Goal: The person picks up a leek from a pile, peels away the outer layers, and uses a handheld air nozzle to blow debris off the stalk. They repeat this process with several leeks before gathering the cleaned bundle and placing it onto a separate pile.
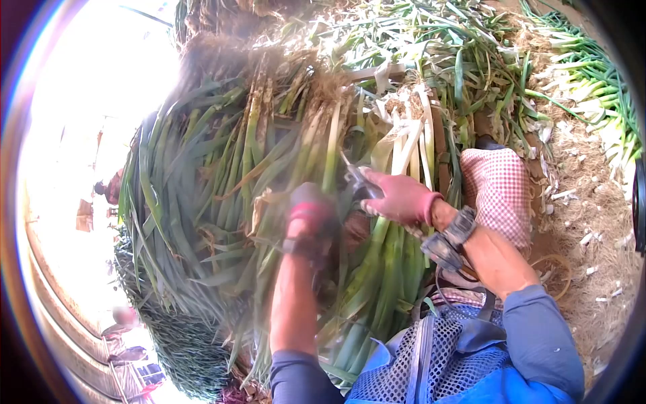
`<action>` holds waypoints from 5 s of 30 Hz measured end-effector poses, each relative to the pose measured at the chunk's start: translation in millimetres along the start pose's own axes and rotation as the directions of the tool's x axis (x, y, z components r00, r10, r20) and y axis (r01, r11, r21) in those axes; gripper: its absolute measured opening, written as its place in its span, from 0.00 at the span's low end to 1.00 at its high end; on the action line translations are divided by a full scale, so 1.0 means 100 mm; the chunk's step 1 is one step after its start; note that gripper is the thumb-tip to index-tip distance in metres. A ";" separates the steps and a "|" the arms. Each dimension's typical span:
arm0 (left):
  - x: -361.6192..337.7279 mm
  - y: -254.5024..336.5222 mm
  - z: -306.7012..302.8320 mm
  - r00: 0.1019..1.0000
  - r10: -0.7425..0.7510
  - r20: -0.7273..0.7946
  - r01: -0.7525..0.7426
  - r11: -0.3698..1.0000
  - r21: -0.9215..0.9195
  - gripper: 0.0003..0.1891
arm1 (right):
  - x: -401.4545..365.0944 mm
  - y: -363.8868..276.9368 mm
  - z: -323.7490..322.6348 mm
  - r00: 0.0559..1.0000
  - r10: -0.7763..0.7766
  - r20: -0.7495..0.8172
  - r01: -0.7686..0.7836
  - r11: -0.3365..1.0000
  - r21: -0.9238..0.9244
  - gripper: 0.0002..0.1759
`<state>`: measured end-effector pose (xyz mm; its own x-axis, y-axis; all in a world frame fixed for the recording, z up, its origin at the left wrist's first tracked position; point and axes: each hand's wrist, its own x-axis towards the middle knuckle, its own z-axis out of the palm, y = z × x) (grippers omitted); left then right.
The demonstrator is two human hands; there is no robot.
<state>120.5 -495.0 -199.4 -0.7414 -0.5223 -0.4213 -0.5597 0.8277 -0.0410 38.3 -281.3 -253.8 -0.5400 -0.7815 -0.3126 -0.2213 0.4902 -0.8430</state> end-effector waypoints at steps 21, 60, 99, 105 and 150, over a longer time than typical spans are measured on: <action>-0.36 0.70 0.36 0.985 0.110 0.130 -0.105 0.993 -0.046 0.27 | 0.46 0.15 -0.57 0.959 0.194 -0.207 -0.182 0.980 0.076 0.47; -0.59 -0.65 0.05 0.824 0.095 -0.558 -0.005 0.987 0.160 0.12 | -0.25 -0.27 0.28 0.977 -0.212 -0.037 0.215 0.960 0.181 0.49; -0.84 0.11 0.68 0.950 0.112 -0.290 -0.069 0.986 0.154 0.15 | -0.95 -0.19 -0.17 0.946 -0.034 0.323 -0.051 0.967 0.251 0.48; -0.89 0.10 0.59 0.959 0.093 -0.268 -0.083 0.995 0.049 0.13 | -0.83 -0.09 0.14 0.961 -0.168 0.220 0.151 0.984 0.091 0.48; -0.25 -0.05 -0.52 0.985 0.019 0.174 0.144 0.475 -0.868 0.10 | -0.63 0.12 -0.12 0.979 -0.203 0.028 0.198 0.972 0.130 0.48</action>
<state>122.4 -497.1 -141.3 -0.6766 -0.4625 -0.5730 -0.6937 0.1393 0.7066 60.0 -221.7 -239.0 -0.4612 -0.8750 -0.1472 -0.2165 0.2719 -0.9377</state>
